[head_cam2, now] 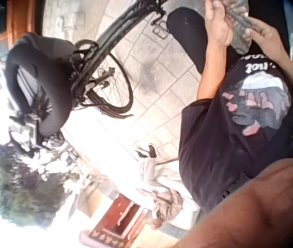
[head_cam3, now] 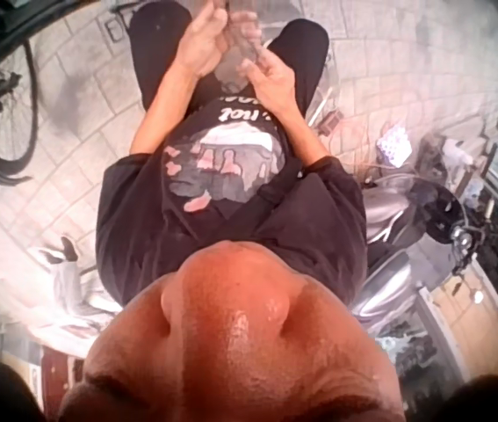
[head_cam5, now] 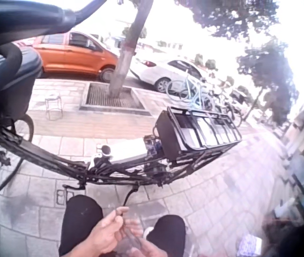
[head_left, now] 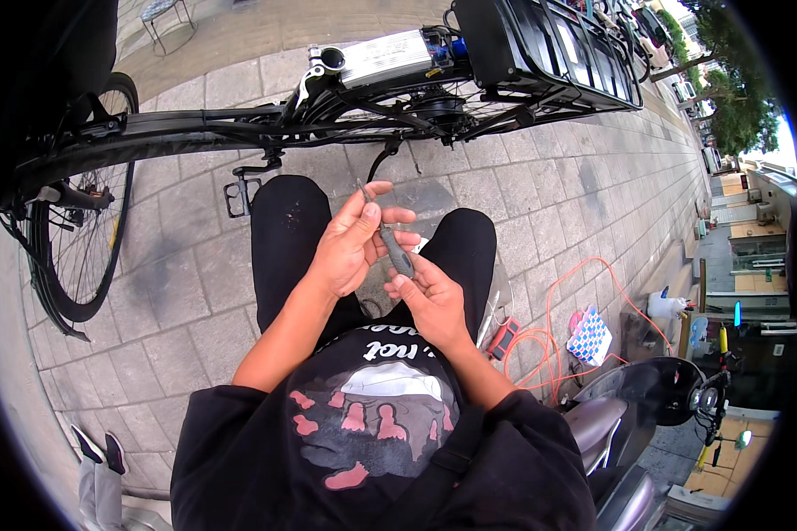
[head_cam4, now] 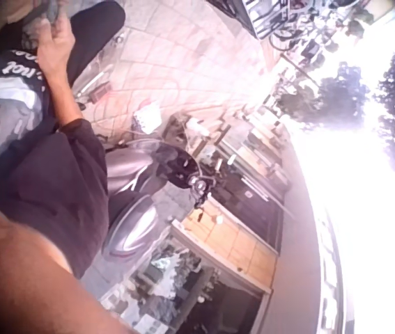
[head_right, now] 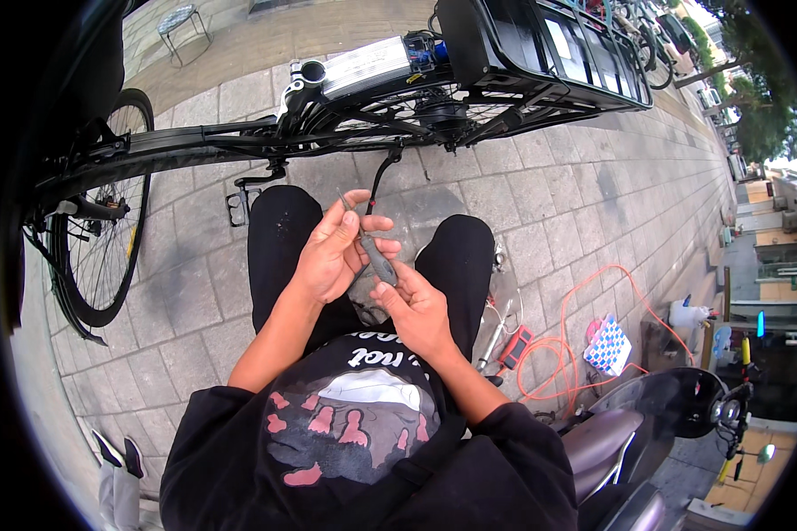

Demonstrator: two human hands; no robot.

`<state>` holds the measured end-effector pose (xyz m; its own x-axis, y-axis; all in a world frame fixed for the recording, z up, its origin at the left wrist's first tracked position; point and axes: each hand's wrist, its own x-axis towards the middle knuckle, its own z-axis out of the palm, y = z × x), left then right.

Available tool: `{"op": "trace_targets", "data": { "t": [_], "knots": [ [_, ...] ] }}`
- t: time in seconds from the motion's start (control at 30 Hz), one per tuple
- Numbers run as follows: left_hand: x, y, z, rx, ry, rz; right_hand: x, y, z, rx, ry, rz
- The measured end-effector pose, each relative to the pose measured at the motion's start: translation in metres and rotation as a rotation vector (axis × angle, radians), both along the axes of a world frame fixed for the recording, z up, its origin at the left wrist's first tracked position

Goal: The person sits on the ground and works on the electrical components of a bicycle. They strip the ends of wires, connect them to a battery pack mounted on the rear rack, and secure the connections with electrical tape.

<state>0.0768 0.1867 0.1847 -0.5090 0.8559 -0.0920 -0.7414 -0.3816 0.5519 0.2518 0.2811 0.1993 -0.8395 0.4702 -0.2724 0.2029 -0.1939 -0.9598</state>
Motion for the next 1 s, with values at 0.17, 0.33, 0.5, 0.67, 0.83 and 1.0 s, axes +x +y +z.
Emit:
{"op": "trace_targets", "data": {
  "t": [0.17, 0.33, 0.5, 0.67, 0.83, 1.0],
  "knots": [
    [-0.011, 0.002, 0.026, -0.148, 0.286, -0.059, -0.018, 0.018, 0.013, -0.061, -0.052, 0.222],
    [-0.048, 0.022, 0.073, -0.168, 0.67, -0.095, -0.079, 0.049, 0.057, 0.117, 0.104, 0.322],
    [-0.086, 0.022, 0.123, -0.253, 0.92, 0.319, -0.138, 0.069, 0.107, -0.044, 0.253, 0.106],
    [-0.087, 0.023, 0.1, -0.181, 0.753, 0.431, -0.173, 0.069, 0.136, -0.212, 0.447, 0.002],
    [-0.092, 0.039, 0.08, -0.164, 0.699, 0.548, -0.187, 0.07, 0.125, -0.272, 0.464, -0.049],
    [-0.093, 0.048, 0.079, -0.209, 0.695, 0.554, -0.189, 0.073, 0.12, -0.307, 0.477, -0.072]
  ]
}}
